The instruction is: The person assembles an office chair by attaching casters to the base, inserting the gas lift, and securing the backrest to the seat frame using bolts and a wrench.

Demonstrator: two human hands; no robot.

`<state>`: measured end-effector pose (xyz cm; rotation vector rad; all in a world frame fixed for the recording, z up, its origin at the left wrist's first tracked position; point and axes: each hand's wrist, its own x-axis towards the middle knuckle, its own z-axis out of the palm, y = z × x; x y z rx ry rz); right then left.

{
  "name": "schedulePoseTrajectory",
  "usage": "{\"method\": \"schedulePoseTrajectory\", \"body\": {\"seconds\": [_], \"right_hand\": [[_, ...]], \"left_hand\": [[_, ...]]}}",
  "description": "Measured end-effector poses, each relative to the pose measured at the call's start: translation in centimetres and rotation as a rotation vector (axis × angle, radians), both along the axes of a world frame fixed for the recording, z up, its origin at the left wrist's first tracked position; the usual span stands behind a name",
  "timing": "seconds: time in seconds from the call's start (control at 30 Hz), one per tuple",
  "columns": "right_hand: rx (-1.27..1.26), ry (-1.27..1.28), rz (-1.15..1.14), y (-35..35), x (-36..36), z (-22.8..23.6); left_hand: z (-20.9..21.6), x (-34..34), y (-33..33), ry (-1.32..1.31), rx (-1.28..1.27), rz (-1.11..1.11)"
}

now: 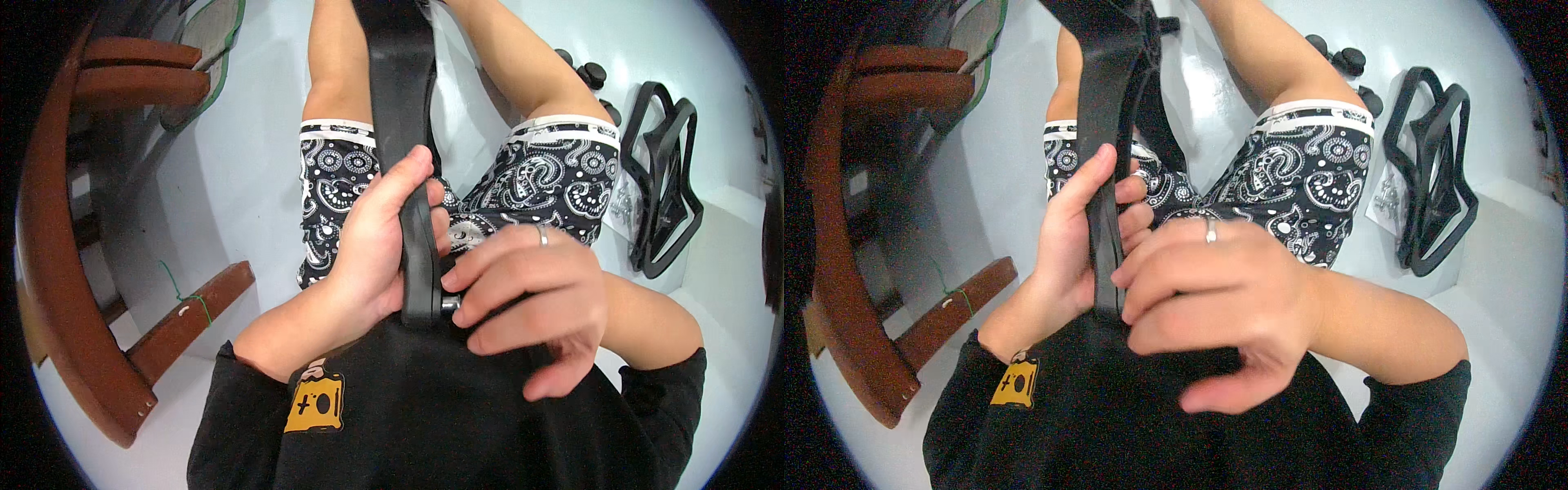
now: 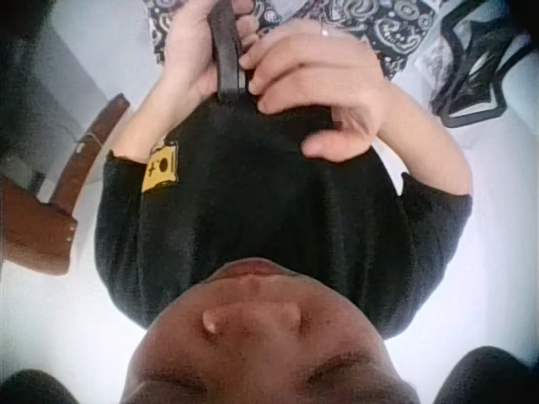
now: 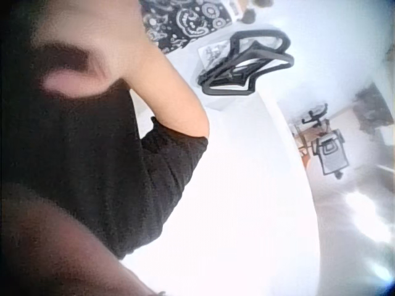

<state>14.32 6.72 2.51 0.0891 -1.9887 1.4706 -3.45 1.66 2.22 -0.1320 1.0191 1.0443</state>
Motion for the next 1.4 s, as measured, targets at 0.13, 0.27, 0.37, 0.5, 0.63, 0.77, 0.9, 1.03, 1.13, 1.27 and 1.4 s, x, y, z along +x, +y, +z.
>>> {"method": "schedulePoseTrajectory", "body": {"seconds": [0.13,0.27,0.37,0.5,0.63,0.77,0.9,1.03,1.13,1.27,1.4], "right_hand": [[0.313,0.023,-0.013,-0.3,0.3,0.9],[0.333,0.025,-0.094,-0.8,0.4,1.5],[0.044,-0.024,-0.144,-2.0,0.3,1.9],[-0.123,-0.102,-0.297,-4.3,0.0,3.1],[-0.204,-0.175,-0.433,-5.7,-0.1,4.4],[-0.759,-0.483,-0.368,-5.7,0.5,5.4],[-0.964,-0.355,-0.453,-6.6,-0.2,5.0],[-0.397,-0.136,-0.689,-7.5,-0.9,3.9],[-0.206,-0.056,-0.761,-7.7,-1.0,3.3],[-0.272,0.07,-0.821,-7.9,-1.4,2.7],[-0.261,0.172,-0.858,-7.9,-1.8,2.2]], "left_hand": [[1.2,0.6,-0.6,0.06,-0.042,-0.019],[2.7,0.8,-1.3,0.164,0.041,-0.141],[3.9,1.1,-2.3,0.233,0.021,-0.081],[4.6,0.5,-3.0,0.273,-0.018,-0.202],[4.4,0.7,-3.7,0.166,0.01,-0.13],[4.9,1.4,-4.4,0.26,0.162,-0.099],[5.2,1.5,-4.6,0.304,0.196,-0.186],[5.0,2.0,-4.7,0.392,0.187,-0.127],[5.0,2.2,-4.6,0.531,0.221,-0.236],[5.0,2.4,-4.4,0.402,0.212,-0.143],[5.1,2.6,-3.9,0.383,0.158,-0.128]]}}
